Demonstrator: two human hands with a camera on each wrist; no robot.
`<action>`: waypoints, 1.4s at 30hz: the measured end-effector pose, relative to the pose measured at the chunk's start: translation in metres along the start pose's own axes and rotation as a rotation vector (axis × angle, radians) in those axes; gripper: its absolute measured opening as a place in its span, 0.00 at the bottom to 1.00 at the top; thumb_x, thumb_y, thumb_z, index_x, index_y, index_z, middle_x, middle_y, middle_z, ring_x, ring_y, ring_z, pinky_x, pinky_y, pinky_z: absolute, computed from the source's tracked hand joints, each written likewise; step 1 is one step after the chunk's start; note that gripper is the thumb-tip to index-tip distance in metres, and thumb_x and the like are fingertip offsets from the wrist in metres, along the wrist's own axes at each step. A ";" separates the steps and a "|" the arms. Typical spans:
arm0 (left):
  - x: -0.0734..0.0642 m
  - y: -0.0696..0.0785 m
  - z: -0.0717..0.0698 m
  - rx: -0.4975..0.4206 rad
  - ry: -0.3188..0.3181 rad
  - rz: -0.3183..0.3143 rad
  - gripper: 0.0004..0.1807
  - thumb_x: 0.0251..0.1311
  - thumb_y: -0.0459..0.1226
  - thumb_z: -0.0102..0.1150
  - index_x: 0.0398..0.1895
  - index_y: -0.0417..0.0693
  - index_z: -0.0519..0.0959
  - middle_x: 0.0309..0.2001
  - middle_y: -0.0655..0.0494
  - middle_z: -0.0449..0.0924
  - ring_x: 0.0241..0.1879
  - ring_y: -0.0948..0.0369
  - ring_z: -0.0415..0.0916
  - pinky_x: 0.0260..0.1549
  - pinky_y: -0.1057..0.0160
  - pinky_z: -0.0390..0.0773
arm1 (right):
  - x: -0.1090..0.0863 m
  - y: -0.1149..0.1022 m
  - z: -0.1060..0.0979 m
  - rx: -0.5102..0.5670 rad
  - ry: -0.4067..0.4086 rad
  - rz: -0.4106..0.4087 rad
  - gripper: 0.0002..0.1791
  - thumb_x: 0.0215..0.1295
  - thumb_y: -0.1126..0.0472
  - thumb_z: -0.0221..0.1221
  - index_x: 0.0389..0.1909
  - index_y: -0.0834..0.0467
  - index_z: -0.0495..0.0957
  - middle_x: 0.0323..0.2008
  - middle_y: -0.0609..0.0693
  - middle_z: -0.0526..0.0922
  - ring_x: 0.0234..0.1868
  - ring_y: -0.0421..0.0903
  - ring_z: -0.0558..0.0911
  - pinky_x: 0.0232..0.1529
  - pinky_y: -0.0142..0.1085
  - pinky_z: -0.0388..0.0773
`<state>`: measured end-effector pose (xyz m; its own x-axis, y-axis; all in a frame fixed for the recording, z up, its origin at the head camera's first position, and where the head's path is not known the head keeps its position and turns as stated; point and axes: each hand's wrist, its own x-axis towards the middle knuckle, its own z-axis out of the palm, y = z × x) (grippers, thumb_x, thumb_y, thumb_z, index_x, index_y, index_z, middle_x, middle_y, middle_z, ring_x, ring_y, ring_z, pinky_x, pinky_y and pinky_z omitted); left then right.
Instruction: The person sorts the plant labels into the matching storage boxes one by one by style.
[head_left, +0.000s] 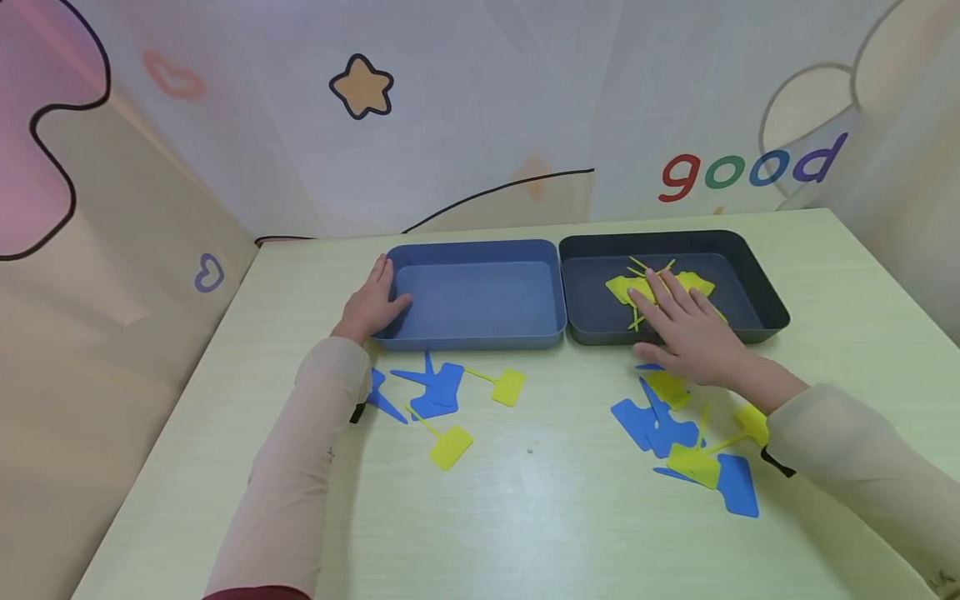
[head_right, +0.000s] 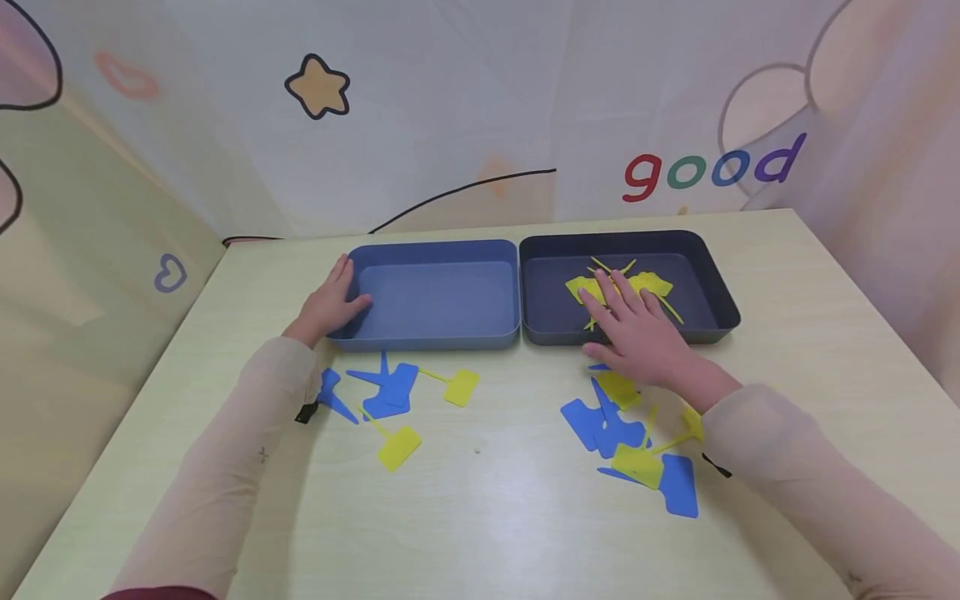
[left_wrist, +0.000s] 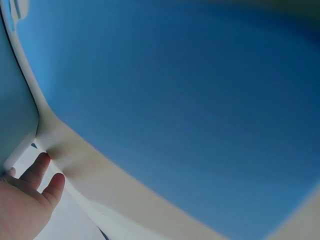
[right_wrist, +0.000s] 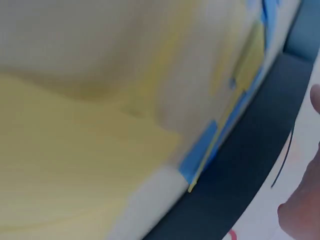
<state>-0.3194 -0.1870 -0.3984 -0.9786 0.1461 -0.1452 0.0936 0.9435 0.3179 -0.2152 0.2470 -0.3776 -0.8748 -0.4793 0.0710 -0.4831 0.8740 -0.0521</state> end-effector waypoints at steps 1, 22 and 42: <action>0.000 0.000 0.000 0.001 0.001 0.000 0.42 0.62 0.49 0.42 0.68 0.40 0.35 0.70 0.49 0.26 0.69 0.52 0.35 0.63 0.50 0.51 | -0.004 -0.002 0.002 -0.015 -0.002 -0.031 0.43 0.58 0.45 0.53 0.68 0.56 0.45 0.69 0.60 0.37 0.69 0.56 0.33 0.63 0.59 0.41; 0.001 -0.001 0.000 0.002 0.008 0.003 0.41 0.62 0.49 0.41 0.68 0.40 0.35 0.70 0.48 0.27 0.69 0.52 0.36 0.63 0.50 0.52 | -0.047 -0.014 0.007 -0.072 -0.113 -0.234 0.27 0.54 0.62 0.55 0.58 0.57 0.67 0.64 0.57 0.59 0.70 0.53 0.42 0.59 0.58 0.50; 0.000 -0.001 0.000 0.002 0.001 0.001 0.42 0.62 0.49 0.41 0.68 0.40 0.34 0.70 0.48 0.26 0.69 0.51 0.37 0.63 0.49 0.52 | -0.040 -0.018 -0.006 -0.095 -0.048 -0.228 0.12 0.43 0.63 0.66 0.33 0.52 0.79 0.51 0.54 0.76 0.61 0.59 0.63 0.51 0.57 0.65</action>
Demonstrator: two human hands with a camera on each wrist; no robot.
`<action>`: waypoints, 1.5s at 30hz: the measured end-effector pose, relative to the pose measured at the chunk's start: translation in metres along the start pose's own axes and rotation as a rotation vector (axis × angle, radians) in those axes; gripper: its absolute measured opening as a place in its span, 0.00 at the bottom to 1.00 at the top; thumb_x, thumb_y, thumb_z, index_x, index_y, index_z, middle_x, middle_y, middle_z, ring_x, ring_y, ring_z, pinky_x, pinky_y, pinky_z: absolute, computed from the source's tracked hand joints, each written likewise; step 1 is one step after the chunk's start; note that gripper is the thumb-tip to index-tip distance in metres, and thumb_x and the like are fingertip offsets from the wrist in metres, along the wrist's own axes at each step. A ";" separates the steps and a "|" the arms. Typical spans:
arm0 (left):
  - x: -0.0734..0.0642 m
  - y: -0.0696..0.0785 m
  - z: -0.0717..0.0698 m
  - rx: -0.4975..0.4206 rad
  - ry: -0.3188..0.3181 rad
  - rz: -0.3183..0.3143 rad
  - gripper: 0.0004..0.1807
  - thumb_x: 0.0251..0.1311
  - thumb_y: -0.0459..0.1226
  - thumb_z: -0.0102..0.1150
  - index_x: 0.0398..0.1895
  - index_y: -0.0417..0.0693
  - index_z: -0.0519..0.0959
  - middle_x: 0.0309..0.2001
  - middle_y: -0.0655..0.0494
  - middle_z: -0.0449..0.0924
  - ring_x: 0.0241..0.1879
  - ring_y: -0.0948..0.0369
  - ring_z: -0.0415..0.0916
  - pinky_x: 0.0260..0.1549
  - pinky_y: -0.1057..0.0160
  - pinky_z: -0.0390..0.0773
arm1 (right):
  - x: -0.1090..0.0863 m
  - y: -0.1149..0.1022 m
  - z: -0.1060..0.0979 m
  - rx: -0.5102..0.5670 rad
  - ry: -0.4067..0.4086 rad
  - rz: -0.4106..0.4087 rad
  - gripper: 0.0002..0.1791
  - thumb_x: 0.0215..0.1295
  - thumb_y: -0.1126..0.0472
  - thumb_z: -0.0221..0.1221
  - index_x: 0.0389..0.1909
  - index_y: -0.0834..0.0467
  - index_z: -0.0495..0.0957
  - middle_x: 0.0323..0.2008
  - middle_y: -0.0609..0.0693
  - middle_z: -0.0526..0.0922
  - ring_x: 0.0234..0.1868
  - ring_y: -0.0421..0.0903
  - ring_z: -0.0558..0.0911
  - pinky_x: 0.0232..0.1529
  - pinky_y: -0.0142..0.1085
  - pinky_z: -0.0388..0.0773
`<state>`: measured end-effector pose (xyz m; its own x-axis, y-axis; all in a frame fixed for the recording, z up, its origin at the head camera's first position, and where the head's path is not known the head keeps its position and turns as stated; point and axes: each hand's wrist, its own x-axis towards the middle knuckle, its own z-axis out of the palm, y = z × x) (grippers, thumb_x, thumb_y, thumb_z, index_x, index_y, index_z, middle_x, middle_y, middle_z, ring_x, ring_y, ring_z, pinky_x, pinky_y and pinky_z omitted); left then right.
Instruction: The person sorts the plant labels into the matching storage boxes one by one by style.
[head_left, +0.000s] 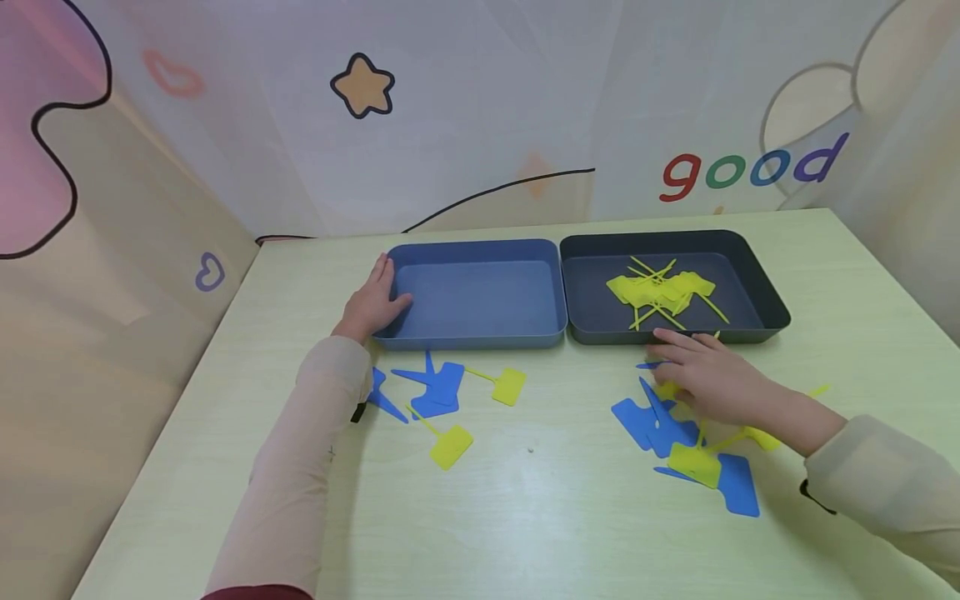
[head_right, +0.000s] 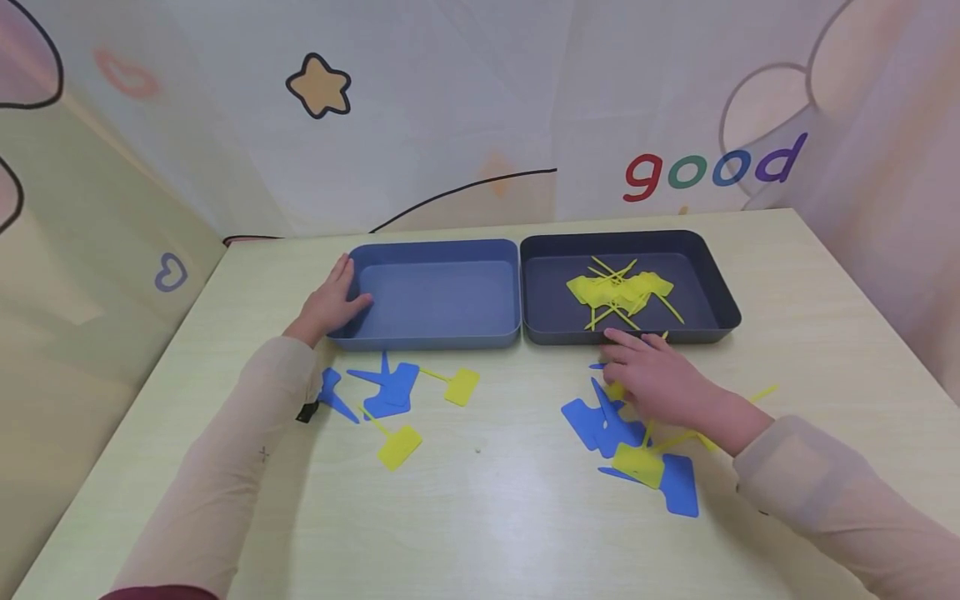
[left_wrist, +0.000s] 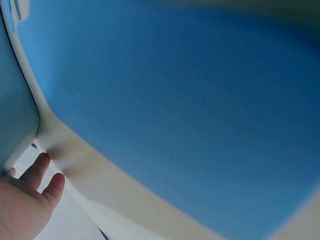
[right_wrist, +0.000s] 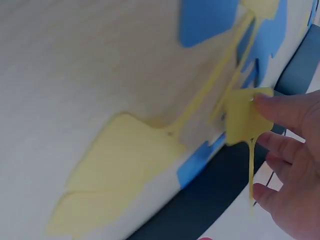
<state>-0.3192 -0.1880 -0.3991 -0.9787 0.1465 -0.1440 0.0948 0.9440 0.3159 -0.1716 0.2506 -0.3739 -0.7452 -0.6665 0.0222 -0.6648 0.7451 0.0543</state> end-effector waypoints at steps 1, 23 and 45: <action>0.000 0.000 0.000 -0.002 0.001 -0.001 0.42 0.62 0.49 0.41 0.68 0.40 0.34 0.70 0.49 0.26 0.69 0.51 0.37 0.63 0.49 0.52 | 0.001 0.000 -0.003 -0.005 0.001 0.002 0.11 0.43 0.64 0.66 0.31 0.52 0.80 0.49 0.54 0.77 0.60 0.59 0.64 0.50 0.56 0.66; 0.000 -0.002 -0.001 -0.009 0.004 0.003 0.41 0.61 0.49 0.42 0.68 0.40 0.35 0.70 0.48 0.26 0.69 0.51 0.37 0.63 0.49 0.52 | 0.052 0.042 -0.060 0.490 0.066 0.369 0.09 0.57 0.69 0.55 0.39 0.66 0.79 0.35 0.62 0.80 0.34 0.51 0.76 0.35 0.39 0.77; 0.002 -0.001 0.001 -0.001 -0.006 -0.015 0.42 0.62 0.50 0.41 0.68 0.41 0.34 0.70 0.50 0.26 0.69 0.51 0.37 0.62 0.49 0.52 | 0.079 0.094 0.008 1.460 0.292 1.142 0.19 0.61 0.68 0.50 0.53 0.68 0.65 0.17 0.42 0.75 0.18 0.35 0.77 0.27 0.24 0.77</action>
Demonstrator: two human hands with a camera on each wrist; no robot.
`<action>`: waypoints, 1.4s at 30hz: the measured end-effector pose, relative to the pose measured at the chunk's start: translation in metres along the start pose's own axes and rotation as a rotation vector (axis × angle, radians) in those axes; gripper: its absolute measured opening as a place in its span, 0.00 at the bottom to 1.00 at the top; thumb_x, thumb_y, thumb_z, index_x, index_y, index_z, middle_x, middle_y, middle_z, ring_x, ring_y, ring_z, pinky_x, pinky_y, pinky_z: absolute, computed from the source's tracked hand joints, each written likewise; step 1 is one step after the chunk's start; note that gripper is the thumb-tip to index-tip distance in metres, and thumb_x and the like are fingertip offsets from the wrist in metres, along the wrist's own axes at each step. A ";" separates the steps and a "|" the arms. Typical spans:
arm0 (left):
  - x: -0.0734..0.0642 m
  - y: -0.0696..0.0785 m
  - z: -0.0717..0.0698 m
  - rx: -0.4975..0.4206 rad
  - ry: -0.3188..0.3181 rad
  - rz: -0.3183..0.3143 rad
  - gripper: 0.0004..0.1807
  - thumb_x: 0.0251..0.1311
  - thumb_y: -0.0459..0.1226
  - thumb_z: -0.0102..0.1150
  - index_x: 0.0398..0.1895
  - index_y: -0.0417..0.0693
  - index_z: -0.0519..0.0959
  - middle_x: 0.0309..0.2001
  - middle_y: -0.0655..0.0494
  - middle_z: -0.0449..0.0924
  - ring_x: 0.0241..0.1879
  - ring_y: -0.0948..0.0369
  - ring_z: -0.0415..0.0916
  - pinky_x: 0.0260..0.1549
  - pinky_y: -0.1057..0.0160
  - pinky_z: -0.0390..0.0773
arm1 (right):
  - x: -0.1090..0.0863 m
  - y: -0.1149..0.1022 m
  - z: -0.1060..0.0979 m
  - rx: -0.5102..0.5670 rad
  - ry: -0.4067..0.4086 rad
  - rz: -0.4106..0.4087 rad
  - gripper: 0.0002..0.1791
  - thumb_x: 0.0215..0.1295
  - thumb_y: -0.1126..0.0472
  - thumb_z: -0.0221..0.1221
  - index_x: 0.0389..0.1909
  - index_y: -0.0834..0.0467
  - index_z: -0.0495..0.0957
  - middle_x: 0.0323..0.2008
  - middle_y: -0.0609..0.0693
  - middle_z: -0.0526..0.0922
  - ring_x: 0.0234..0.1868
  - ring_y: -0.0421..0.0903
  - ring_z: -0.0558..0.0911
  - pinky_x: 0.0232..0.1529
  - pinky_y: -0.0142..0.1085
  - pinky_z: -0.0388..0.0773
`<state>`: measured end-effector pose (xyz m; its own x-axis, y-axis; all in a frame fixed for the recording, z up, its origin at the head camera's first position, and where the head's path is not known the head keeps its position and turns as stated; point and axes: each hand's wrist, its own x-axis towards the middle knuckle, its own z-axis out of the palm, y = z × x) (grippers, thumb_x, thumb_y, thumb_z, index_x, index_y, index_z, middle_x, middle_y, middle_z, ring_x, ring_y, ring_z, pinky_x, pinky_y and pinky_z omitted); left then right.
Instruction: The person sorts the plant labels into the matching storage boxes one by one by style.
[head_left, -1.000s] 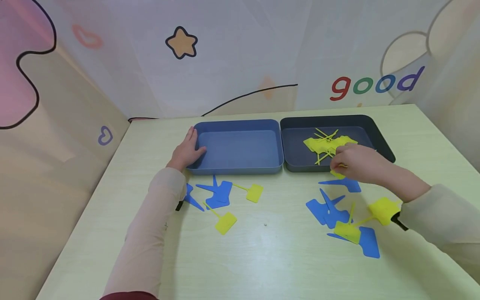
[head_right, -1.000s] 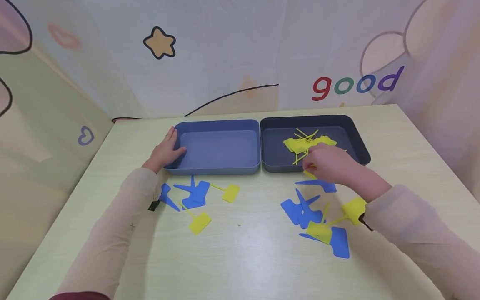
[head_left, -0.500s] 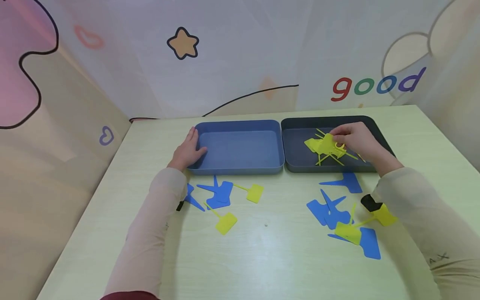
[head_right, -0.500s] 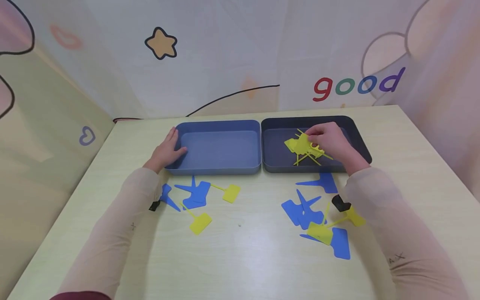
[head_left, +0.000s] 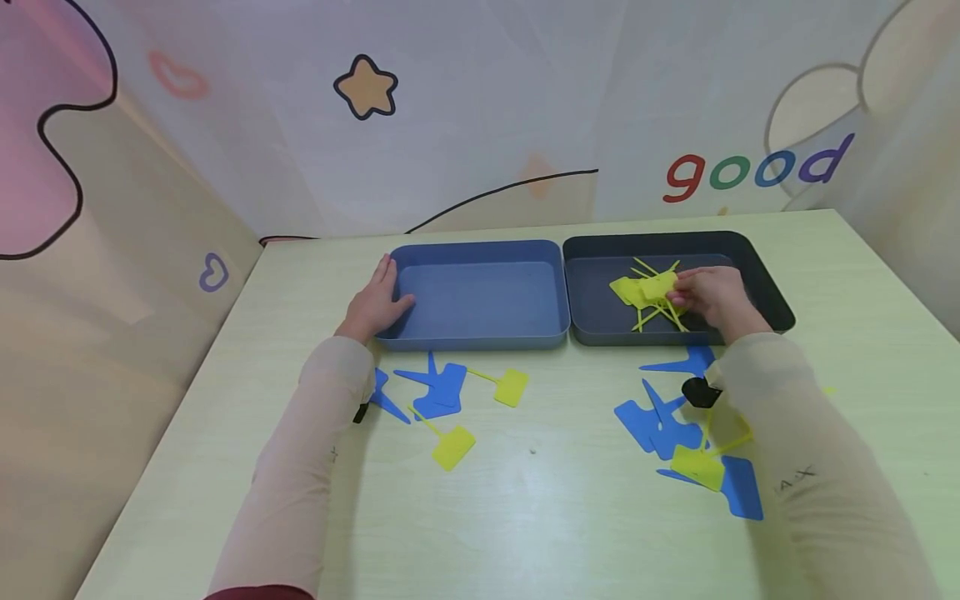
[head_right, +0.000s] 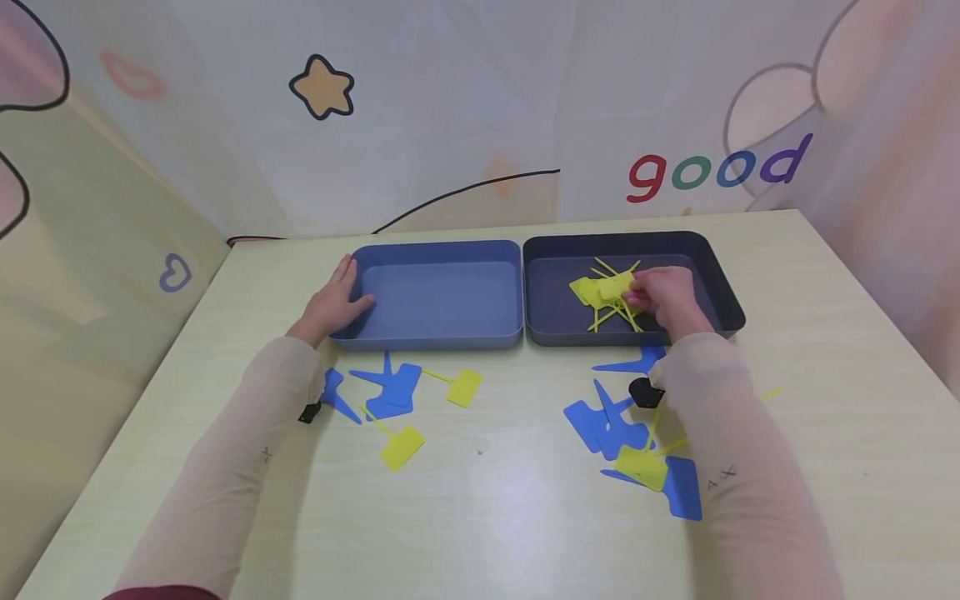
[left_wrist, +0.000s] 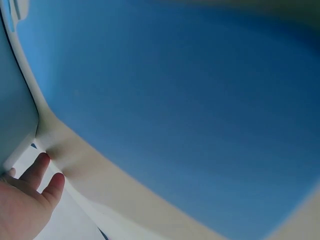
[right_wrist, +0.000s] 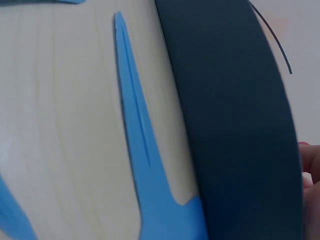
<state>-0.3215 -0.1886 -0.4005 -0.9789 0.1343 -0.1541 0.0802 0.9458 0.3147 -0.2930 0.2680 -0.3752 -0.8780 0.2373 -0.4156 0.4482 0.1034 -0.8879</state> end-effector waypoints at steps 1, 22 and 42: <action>0.000 0.000 0.000 0.000 -0.001 0.000 0.42 0.62 0.50 0.41 0.68 0.41 0.34 0.70 0.50 0.26 0.69 0.51 0.37 0.62 0.49 0.52 | 0.001 0.001 0.000 0.033 0.007 0.014 0.17 0.60 0.69 0.50 0.50 0.67 0.67 0.16 0.42 0.75 0.17 0.35 0.77 0.26 0.25 0.77; 0.002 0.002 0.003 -0.009 0.006 0.009 0.42 0.61 0.50 0.42 0.68 0.41 0.34 0.70 0.50 0.26 0.69 0.52 0.36 0.63 0.50 0.52 | 0.000 0.002 -0.015 -0.219 0.092 0.012 0.18 0.60 0.59 0.52 0.46 0.67 0.65 0.13 0.44 0.72 0.14 0.37 0.75 0.22 0.27 0.76; -0.001 0.000 -0.001 -0.001 -0.002 0.011 0.41 0.62 0.49 0.42 0.68 0.40 0.35 0.70 0.49 0.26 0.69 0.52 0.36 0.63 0.50 0.50 | -0.068 0.019 -0.041 -0.961 -0.180 -0.610 0.48 0.61 0.45 0.50 0.67 0.66 0.33 0.66 0.70 0.32 0.66 0.66 0.30 0.58 0.66 0.35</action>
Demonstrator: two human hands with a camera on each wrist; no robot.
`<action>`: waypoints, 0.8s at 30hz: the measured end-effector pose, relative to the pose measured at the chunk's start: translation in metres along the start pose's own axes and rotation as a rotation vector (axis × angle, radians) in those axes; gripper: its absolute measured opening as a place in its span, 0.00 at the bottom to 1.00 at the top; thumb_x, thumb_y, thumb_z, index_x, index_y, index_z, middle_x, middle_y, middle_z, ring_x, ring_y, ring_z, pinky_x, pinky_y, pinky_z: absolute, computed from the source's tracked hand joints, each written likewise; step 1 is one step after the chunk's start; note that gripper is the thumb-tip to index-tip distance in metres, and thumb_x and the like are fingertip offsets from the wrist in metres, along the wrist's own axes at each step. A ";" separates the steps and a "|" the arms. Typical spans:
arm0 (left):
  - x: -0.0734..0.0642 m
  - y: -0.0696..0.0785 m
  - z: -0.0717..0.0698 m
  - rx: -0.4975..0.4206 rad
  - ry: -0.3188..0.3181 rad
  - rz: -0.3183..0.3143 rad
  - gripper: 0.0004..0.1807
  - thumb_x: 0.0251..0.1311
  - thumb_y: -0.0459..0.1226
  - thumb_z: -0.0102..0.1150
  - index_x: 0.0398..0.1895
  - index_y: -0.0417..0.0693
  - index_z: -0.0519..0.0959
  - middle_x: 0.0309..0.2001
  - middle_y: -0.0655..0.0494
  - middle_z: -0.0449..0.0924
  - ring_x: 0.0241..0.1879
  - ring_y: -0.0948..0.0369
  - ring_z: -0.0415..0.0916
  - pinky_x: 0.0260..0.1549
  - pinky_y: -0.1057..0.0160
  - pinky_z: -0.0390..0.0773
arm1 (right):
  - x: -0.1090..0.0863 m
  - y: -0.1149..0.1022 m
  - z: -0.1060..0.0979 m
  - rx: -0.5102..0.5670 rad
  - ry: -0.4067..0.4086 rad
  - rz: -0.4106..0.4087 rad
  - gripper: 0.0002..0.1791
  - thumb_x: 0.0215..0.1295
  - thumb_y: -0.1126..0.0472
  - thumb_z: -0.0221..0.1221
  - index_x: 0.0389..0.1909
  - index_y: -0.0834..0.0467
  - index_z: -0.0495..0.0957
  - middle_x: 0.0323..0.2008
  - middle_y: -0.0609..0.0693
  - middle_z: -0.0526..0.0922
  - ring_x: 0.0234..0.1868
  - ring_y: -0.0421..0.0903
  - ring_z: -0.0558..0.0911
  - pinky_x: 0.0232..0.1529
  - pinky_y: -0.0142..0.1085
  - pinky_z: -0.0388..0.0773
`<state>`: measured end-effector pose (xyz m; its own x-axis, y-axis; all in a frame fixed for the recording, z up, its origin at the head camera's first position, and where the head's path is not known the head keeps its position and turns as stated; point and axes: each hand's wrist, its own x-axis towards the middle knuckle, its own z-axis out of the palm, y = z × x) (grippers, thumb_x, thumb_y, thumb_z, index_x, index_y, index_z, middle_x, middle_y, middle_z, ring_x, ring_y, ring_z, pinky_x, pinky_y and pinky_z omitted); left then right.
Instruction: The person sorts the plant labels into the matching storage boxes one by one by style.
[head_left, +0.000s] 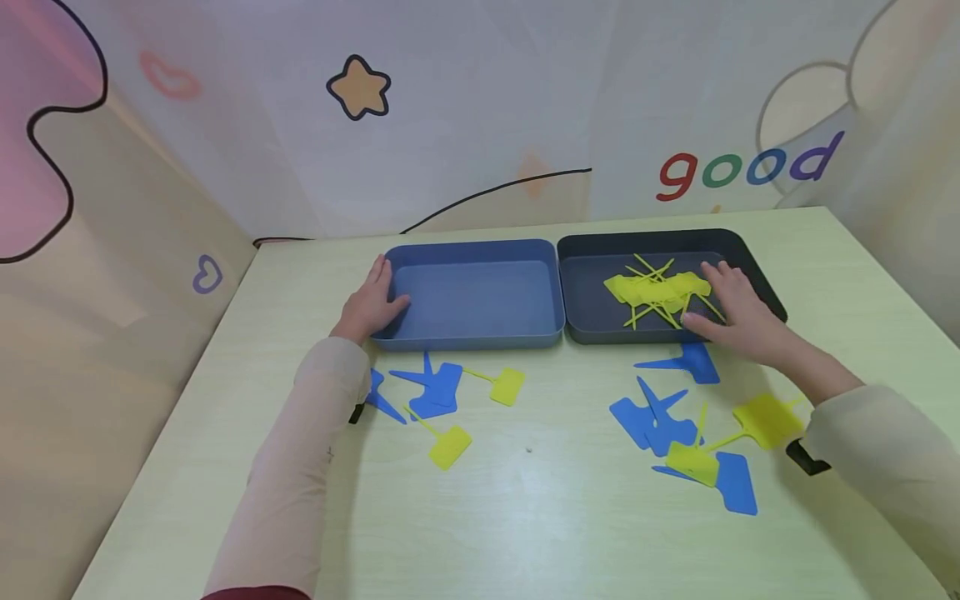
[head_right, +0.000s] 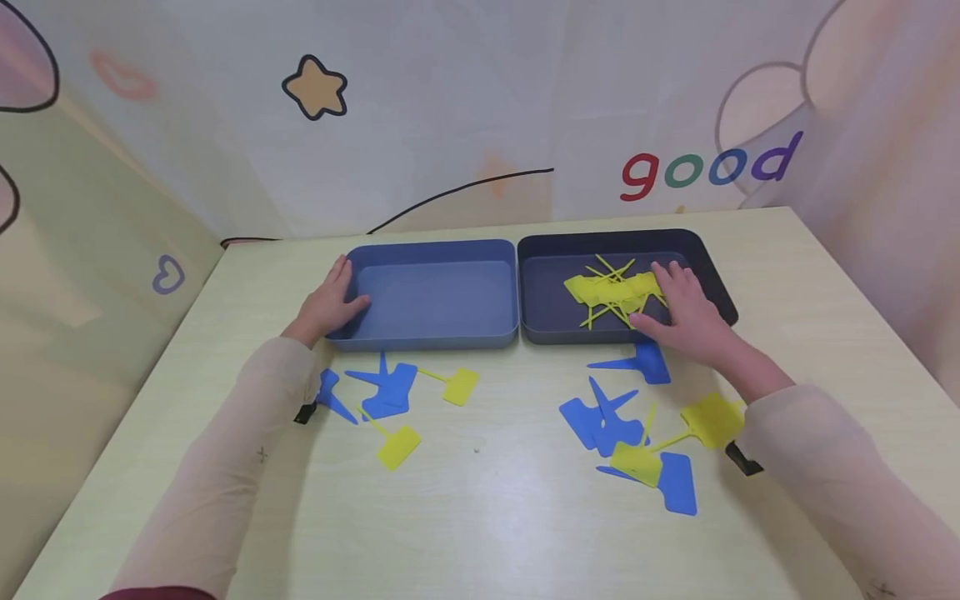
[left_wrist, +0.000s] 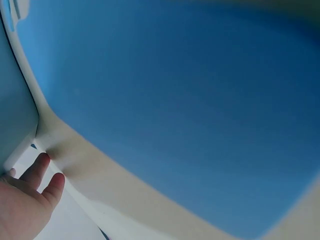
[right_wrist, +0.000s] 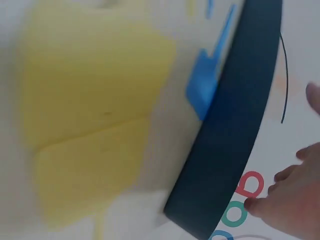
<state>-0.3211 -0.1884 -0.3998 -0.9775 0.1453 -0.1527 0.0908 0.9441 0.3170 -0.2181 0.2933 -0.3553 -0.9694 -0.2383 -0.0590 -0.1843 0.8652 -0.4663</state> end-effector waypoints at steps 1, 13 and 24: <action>0.001 0.000 0.001 0.001 -0.001 -0.001 0.41 0.62 0.49 0.42 0.68 0.40 0.34 0.70 0.49 0.26 0.69 0.52 0.35 0.63 0.50 0.50 | -0.005 0.000 0.002 -0.025 -0.015 -0.018 0.49 0.59 0.45 0.52 0.67 0.65 0.34 0.66 0.69 0.31 0.66 0.64 0.28 0.57 0.67 0.34; 0.004 -0.007 0.005 -0.014 -0.002 -0.006 0.43 0.61 0.53 0.40 0.68 0.44 0.32 0.70 0.53 0.21 0.69 0.53 0.34 0.63 0.49 0.51 | -0.061 0.016 0.019 -0.314 -0.020 -0.218 0.52 0.49 0.40 0.58 0.69 0.50 0.39 0.69 0.59 0.30 0.67 0.55 0.23 0.58 0.66 0.35; -0.002 0.001 -0.001 0.019 -0.009 0.004 0.42 0.62 0.49 0.42 0.68 0.39 0.34 0.70 0.48 0.26 0.69 0.51 0.37 0.62 0.49 0.52 | -0.078 0.041 0.011 -0.359 -0.267 -0.110 0.39 0.40 0.54 0.66 0.58 0.55 0.66 0.61 0.70 0.56 0.63 0.70 0.47 0.48 0.69 0.53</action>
<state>-0.3193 -0.1881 -0.3977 -0.9755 0.1514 -0.1596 0.0982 0.9489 0.3000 -0.1484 0.3427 -0.3795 -0.8736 -0.4023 -0.2739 -0.3743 0.9151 -0.1501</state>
